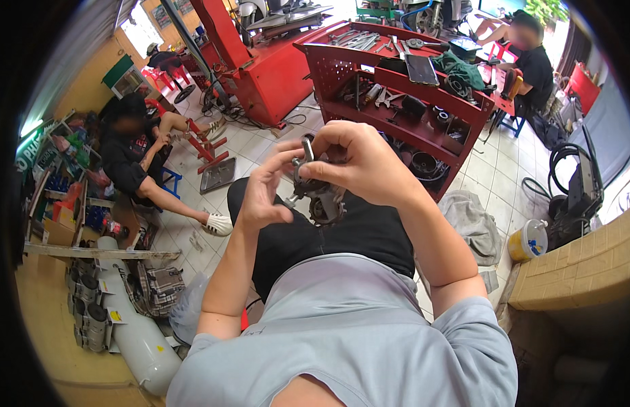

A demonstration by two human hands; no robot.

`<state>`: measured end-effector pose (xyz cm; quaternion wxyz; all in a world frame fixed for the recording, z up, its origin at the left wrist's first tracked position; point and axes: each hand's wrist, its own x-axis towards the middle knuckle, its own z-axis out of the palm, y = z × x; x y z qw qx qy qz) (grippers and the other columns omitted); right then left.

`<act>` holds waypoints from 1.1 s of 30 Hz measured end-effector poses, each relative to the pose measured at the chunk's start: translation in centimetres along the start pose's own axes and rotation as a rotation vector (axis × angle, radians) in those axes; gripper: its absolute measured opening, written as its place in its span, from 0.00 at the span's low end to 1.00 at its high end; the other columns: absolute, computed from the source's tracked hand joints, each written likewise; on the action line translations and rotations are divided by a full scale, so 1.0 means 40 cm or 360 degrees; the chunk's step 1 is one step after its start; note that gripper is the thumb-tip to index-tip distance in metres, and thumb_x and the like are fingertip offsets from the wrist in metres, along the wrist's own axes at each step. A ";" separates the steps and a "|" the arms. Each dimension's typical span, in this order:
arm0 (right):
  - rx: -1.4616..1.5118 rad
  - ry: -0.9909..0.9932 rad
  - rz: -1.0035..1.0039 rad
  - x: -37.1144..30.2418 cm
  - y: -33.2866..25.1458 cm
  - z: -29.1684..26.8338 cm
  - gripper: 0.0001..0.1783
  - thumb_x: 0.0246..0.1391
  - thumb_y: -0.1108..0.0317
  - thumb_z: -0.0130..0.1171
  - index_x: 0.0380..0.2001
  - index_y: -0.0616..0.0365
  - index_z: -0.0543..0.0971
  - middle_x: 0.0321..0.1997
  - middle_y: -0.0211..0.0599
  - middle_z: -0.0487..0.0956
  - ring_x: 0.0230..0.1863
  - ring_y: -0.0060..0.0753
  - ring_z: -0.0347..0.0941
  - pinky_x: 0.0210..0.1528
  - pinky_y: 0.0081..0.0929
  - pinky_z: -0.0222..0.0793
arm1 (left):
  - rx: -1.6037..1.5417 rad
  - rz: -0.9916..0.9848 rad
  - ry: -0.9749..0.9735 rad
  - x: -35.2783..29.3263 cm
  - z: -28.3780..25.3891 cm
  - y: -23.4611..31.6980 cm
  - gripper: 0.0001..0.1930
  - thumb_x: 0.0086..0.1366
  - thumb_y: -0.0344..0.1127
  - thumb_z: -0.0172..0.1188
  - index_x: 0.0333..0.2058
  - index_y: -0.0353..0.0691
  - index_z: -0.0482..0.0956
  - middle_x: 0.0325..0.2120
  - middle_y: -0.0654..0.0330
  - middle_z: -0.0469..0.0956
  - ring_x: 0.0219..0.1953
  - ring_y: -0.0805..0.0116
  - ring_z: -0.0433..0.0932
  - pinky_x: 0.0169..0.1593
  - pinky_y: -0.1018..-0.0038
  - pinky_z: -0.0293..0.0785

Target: The person sits in a workshop and assembles a small mechanical component, likely a carburetor, by hand. They manipulate various small parts, including a central shaft and a circular housing, fitting them together and adjusting the assembly throughout the clip.

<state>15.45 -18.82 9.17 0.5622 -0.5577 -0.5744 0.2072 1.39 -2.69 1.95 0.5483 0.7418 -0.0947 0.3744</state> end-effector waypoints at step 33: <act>-0.0225 -0.0005 -0.0103 0.007 0.008 -0.005 0.14 0.47 0.68 0.73 0.27 0.64 0.77 0.25 0.29 0.71 0.30 0.19 0.67 0.32 0.22 0.64 | -0.0216 0.0567 0.0550 -0.011 -0.073 -0.019 0.25 0.70 0.50 0.49 0.16 0.43 0.63 0.28 0.57 0.68 0.36 0.66 0.65 0.48 0.71 0.58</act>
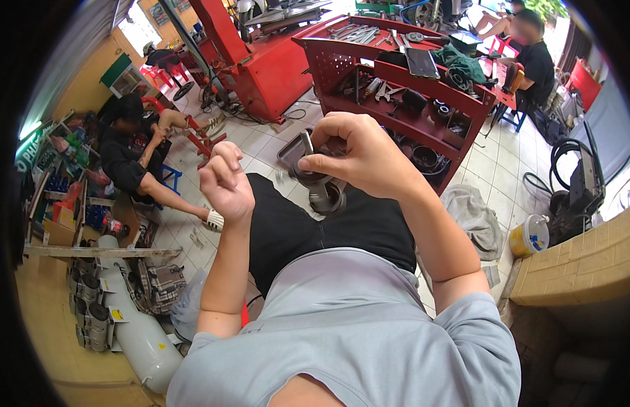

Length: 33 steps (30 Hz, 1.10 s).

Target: The person sits in a workshop and assembles a small mechanical component, likely a carburetor, by hand. They manipulate various small parts, including a central shaft and a circular housing, fitting them together and adjusting the assembly throughout the clip.

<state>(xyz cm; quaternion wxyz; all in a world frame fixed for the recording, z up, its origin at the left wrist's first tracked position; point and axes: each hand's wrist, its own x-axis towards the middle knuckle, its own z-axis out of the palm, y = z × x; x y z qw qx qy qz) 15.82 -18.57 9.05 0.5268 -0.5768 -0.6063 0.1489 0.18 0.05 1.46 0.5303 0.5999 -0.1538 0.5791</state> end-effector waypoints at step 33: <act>-0.0132 -0.0081 -0.0293 0.000 -0.010 0.000 0.16 0.44 0.66 0.74 0.23 0.65 0.76 0.20 0.36 0.71 0.22 0.28 0.63 0.24 0.28 0.59 | 0.0427 -0.0532 -0.0597 0.014 0.054 0.028 0.38 0.46 0.57 0.73 0.51 0.39 0.75 0.48 0.59 0.71 0.53 0.65 0.69 0.55 0.69 0.62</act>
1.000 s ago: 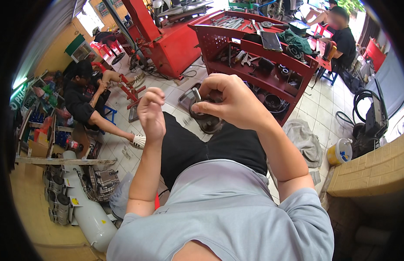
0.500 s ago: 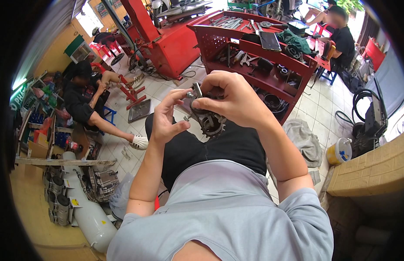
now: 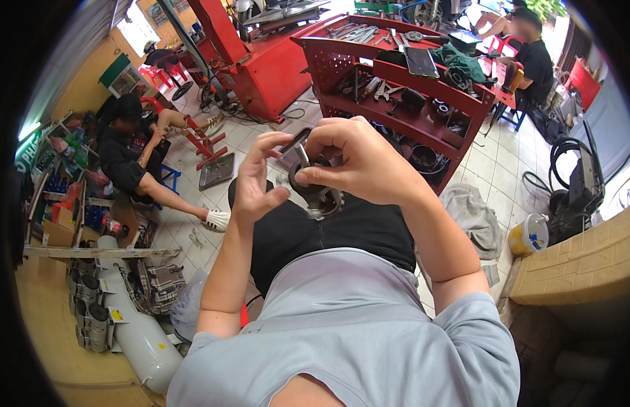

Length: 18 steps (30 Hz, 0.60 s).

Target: The person sits in a workshop and assembles a small mechanical component, likely a carburetor, by hand. They manipulate various small parts, including a central shaft and a circular housing, fitting them together and adjusting the assembly throughout the clip.

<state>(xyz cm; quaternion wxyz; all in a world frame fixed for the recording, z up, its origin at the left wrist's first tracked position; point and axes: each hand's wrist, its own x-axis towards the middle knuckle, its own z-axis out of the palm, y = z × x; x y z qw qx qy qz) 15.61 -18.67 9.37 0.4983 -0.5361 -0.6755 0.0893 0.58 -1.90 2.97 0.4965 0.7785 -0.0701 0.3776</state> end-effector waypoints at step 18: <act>0.0020 -0.0080 0.0113 0.000 0.008 0.001 0.16 0.45 0.67 0.73 0.24 0.65 0.76 0.19 0.35 0.70 0.21 0.27 0.64 0.23 0.25 0.60 | -0.0243 0.0488 0.0490 -0.006 -0.040 -0.045 0.33 0.67 0.65 0.49 0.14 0.44 0.63 0.20 0.61 0.65 0.32 0.66 0.62 0.44 0.70 0.57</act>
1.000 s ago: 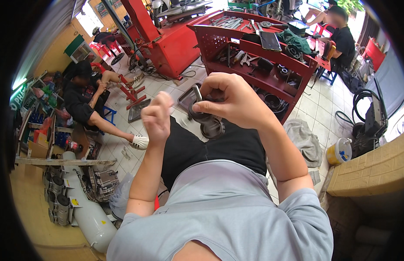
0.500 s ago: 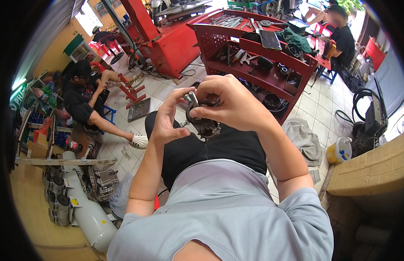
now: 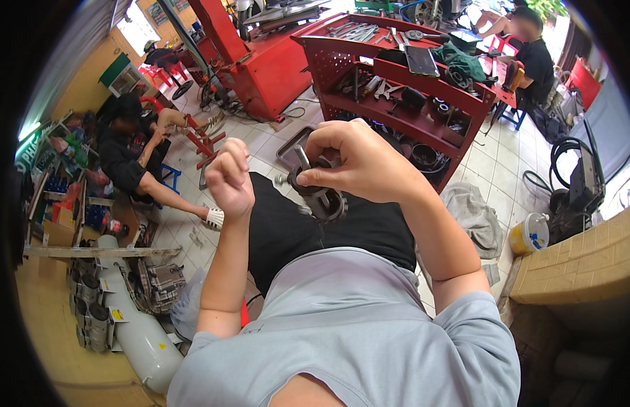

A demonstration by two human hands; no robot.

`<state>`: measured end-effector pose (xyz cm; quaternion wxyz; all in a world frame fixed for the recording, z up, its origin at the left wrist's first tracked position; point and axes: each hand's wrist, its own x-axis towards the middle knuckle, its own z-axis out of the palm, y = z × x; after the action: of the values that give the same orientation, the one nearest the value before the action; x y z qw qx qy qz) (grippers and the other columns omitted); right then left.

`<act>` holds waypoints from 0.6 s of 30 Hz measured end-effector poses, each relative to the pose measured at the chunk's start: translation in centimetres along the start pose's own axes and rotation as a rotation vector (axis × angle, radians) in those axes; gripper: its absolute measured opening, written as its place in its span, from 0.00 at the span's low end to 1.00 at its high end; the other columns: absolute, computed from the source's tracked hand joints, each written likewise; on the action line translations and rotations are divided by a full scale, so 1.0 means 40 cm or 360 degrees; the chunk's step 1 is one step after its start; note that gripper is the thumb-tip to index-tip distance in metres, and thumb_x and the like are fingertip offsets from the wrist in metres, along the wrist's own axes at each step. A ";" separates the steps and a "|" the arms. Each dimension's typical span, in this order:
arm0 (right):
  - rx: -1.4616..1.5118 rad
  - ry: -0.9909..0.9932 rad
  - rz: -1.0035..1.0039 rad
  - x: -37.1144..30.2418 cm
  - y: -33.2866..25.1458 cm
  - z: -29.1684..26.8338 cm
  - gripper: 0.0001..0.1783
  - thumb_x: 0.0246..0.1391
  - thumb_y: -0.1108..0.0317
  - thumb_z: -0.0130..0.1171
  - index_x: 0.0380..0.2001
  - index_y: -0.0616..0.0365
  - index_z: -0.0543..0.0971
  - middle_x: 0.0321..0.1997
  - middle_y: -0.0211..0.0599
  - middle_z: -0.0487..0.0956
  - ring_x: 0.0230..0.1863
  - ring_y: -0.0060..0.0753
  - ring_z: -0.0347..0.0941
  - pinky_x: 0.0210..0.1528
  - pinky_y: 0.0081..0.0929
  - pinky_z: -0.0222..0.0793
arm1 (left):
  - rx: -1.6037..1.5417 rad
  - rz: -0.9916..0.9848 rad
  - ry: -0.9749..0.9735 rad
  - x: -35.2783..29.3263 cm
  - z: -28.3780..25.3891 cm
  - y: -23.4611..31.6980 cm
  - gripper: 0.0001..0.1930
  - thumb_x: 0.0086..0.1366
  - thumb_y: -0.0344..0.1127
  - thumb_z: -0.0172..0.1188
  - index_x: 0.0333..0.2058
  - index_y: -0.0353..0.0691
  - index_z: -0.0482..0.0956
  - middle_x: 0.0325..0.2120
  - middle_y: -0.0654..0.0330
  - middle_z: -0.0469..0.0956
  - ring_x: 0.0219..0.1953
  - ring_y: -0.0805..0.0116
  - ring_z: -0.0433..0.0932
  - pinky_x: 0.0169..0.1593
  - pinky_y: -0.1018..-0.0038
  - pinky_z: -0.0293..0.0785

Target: The person sits in a workshop and assembles a small mechanical component, likely a carburetor, by hand. They manipulate various small parts, including a central shaft and a circular housing, fitting them together and adjusting the assembly throughout the clip.

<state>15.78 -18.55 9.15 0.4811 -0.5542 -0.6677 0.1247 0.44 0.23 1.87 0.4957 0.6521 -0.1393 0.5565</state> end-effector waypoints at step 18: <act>-0.0106 0.0098 -0.0033 0.004 -0.004 0.013 0.13 0.44 0.67 0.73 0.27 0.63 0.81 0.22 0.37 0.73 0.23 0.30 0.66 0.25 0.27 0.61 | -0.0306 -0.0861 -0.0509 -0.028 0.082 0.054 0.47 0.38 0.35 0.82 0.58 0.34 0.67 0.47 0.60 0.74 0.49 0.73 0.75 0.55 0.74 0.71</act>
<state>15.30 -18.26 9.08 0.4841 -0.5665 -0.6621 0.0804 0.41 -3.83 2.31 0.6566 0.6948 -0.0891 0.2796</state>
